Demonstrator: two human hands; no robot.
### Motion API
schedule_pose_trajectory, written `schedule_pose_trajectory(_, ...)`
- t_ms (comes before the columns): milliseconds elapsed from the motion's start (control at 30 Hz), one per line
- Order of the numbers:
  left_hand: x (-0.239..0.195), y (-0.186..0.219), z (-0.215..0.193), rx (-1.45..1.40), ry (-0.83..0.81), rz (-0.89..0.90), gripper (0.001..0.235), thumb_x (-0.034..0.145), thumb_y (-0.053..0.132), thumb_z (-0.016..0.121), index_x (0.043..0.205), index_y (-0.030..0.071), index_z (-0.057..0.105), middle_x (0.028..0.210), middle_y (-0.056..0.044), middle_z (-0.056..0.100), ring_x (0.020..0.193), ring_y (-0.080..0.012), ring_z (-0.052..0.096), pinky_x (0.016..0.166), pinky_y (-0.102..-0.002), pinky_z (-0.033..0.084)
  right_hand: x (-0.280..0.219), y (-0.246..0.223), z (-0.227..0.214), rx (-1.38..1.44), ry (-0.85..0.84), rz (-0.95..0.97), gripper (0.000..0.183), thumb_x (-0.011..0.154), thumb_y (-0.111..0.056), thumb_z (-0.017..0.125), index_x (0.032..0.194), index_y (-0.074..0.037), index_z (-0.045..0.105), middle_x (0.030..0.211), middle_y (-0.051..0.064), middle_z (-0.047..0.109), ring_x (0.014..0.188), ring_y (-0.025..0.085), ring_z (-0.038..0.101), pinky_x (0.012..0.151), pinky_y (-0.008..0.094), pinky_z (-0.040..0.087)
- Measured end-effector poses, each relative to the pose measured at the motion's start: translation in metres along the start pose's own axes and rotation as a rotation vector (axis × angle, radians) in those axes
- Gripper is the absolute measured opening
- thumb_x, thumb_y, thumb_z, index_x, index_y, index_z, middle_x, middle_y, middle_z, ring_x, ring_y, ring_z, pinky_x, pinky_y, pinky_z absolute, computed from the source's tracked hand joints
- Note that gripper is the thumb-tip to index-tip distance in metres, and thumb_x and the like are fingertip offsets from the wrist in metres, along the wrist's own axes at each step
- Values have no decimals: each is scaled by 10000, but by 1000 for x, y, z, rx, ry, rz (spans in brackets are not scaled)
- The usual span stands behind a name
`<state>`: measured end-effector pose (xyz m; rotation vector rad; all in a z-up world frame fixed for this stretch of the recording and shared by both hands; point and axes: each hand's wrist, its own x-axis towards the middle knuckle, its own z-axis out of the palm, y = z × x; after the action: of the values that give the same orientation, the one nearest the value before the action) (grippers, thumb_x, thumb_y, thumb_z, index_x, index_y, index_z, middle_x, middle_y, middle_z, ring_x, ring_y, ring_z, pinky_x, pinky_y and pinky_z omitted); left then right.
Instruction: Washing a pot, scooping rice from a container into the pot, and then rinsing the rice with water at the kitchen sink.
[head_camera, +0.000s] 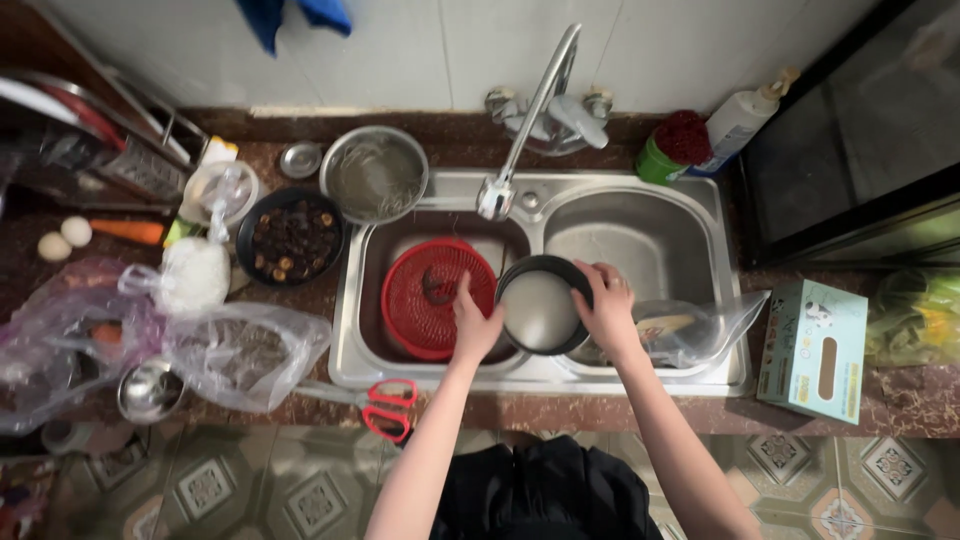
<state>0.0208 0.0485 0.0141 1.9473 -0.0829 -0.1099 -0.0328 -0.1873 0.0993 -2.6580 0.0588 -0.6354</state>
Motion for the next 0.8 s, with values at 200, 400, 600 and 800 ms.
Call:
schedule_pose_trajectory(200, -35, 29, -70, -173, 231, 113, 862, 895, 136, 713, 1593, 40, 216, 1604, -230, 334, 1396, -382, 441, 1161, -468, 367, -13, 27, 56, 117, -356, 144, 149, 934, -88, 749, 923, -38, 609, 996, 156, 637, 947, 344, 637, 842, 404, 528)
schedule_pose_trajectory(400, -120, -4, -147, -159, 338, 108, 816, 914, 128, 701, 1593, 62, 254, 1590, -202, 369, 1407, -354, 451, 1159, -459, 369, -5, -12, 55, 52, -146, -49, 212, 834, -110, 744, 1011, -20, 669, 1041, 221, 684, 967, 429, 658, 849, 503, 533)
schedule_pose_trajectory(600, -236, -56, -208, -220, 393, 51, 793, 938, 139, 707, 1606, 79, 284, 1545, -196, 420, 1384, -333, 497, 1182, -443, 377, 1, -21, 35, 97, -140, -267, 535, 696, -159, 804, 1189, 1, 671, 1167, 360, 596, 1047, 483, 607, 913, 494, 524)
schedule_pose_trajectory(800, -343, -75, -244, -370, 408, -260, 723, 923, 163, 671, 1560, 162, 329, 1489, -163, 486, 1325, -277, 509, 1070, -413, 431, -22, -81, 25, 528, 110, -99, 313, 1118, -345, 671, 1302, -93, 656, 1343, 176, 591, 1260, 300, 562, 1054, 404, 488)
